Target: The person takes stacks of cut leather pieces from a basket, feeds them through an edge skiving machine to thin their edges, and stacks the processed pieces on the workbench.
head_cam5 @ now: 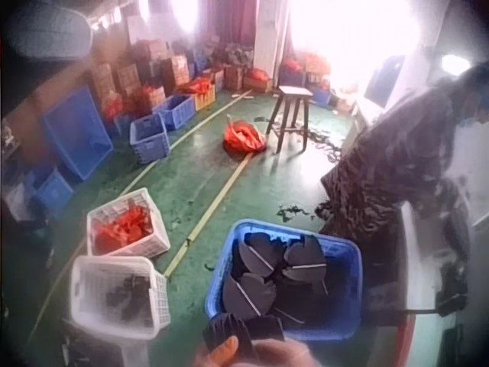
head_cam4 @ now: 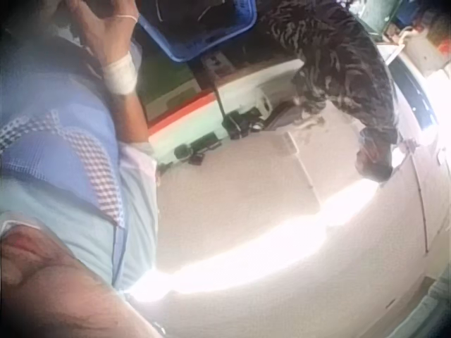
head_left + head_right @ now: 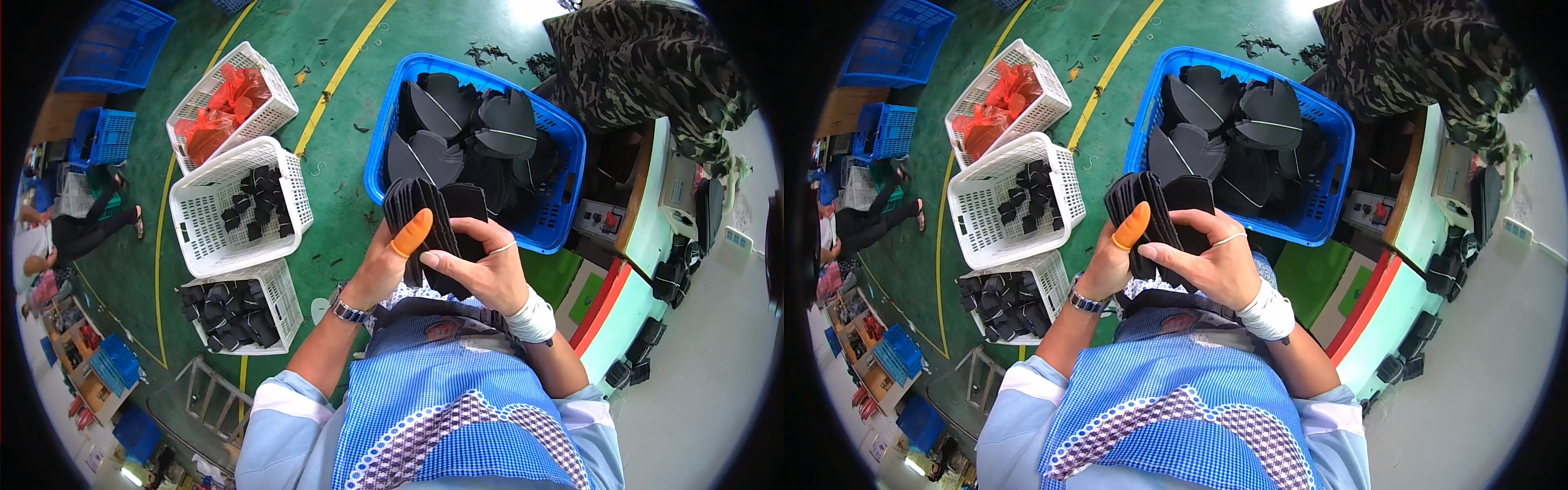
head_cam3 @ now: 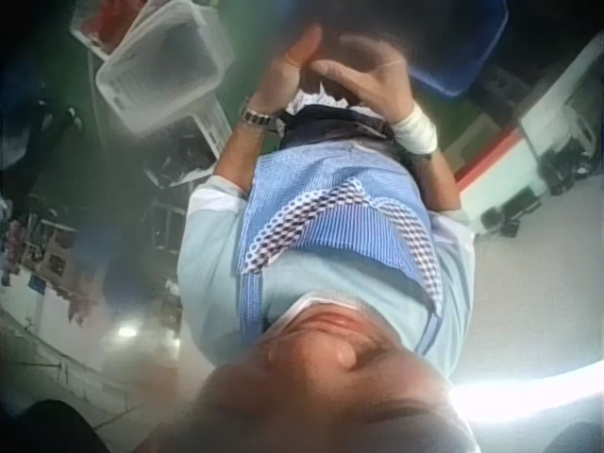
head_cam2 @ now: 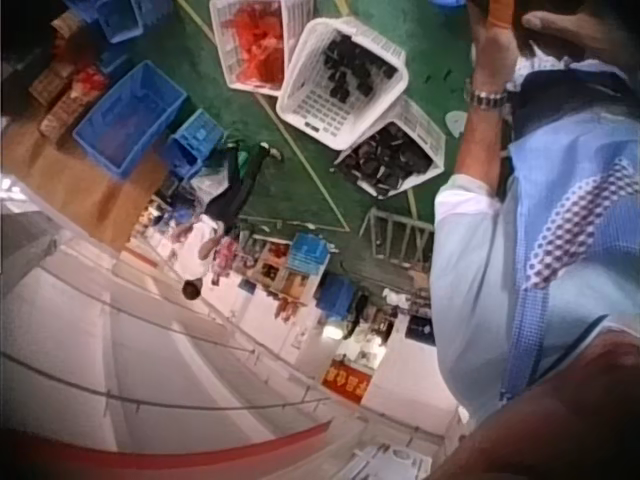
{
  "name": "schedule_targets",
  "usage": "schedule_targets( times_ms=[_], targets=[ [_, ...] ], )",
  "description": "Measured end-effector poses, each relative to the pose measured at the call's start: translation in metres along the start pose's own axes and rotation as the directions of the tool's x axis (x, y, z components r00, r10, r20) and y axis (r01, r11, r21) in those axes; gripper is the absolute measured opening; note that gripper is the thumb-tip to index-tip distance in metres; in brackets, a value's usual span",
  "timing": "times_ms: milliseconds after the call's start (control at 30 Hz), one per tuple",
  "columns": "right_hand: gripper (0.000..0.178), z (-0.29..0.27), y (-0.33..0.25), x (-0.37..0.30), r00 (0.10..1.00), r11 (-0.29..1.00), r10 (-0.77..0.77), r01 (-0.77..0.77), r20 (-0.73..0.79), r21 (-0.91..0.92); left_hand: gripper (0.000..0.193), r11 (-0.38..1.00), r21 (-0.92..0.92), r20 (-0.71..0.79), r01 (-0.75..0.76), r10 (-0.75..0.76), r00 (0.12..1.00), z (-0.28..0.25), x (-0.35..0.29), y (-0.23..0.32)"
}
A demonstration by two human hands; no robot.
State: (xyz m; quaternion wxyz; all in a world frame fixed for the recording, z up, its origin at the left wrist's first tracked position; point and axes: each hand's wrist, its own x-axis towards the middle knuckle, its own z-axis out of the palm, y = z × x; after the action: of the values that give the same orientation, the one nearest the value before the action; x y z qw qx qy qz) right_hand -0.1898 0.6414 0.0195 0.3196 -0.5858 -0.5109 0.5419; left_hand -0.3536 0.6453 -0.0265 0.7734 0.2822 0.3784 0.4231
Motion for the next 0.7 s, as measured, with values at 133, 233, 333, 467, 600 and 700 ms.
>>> schedule_targets(
  times_ms=[133, 233, 333, 467, 600, 700],
  targets=[
    [0.033, -0.007, -0.003, 0.003, 0.994, 0.994, -0.098, 0.096, -0.04, -0.057, 0.038, 0.991, -0.123, 0.084, 0.059, -0.049, 0.995, -0.008, 0.003, -0.006],
    [0.018, -0.025, 0.011, -0.008, 0.957, 0.946, -0.149, 0.065, -0.248, -0.319, 0.042, 0.993, -0.087, -0.13, 0.079, -0.09, 0.987, 0.004, 0.018, -0.015],
    [0.017, -0.042, 0.001, -0.029, 0.954, 0.992, 0.044, -0.076, -0.295, -0.098, 0.037, 0.991, 0.069, -0.072, 0.111, -0.106, 0.992, 0.004, 0.028, -0.029],
    [0.033, -0.02, -0.022, -0.027, 0.976, 0.831, -0.179, 0.081, -0.127, -0.55, 0.038, 0.988, -0.109, 0.025, 0.113, -0.111, 0.994, 0.026, 0.026, -0.054],
    [0.039, -0.035, -0.024, -0.057, 0.933, 0.817, -0.224, 0.022, -0.283, -0.576, 0.046, 0.973, 0.114, 0.104, 0.2, -0.212, 0.972, 0.024, 0.018, -0.053],
    [0.047, -0.035, -0.01, -0.06, 0.992, 0.791, 0.108, -0.125, -0.065, -0.599, 0.057, 0.976, -0.03, 0.328, 0.215, -0.193, 0.925, 0.033, 0.017, -0.055]
  ],
)
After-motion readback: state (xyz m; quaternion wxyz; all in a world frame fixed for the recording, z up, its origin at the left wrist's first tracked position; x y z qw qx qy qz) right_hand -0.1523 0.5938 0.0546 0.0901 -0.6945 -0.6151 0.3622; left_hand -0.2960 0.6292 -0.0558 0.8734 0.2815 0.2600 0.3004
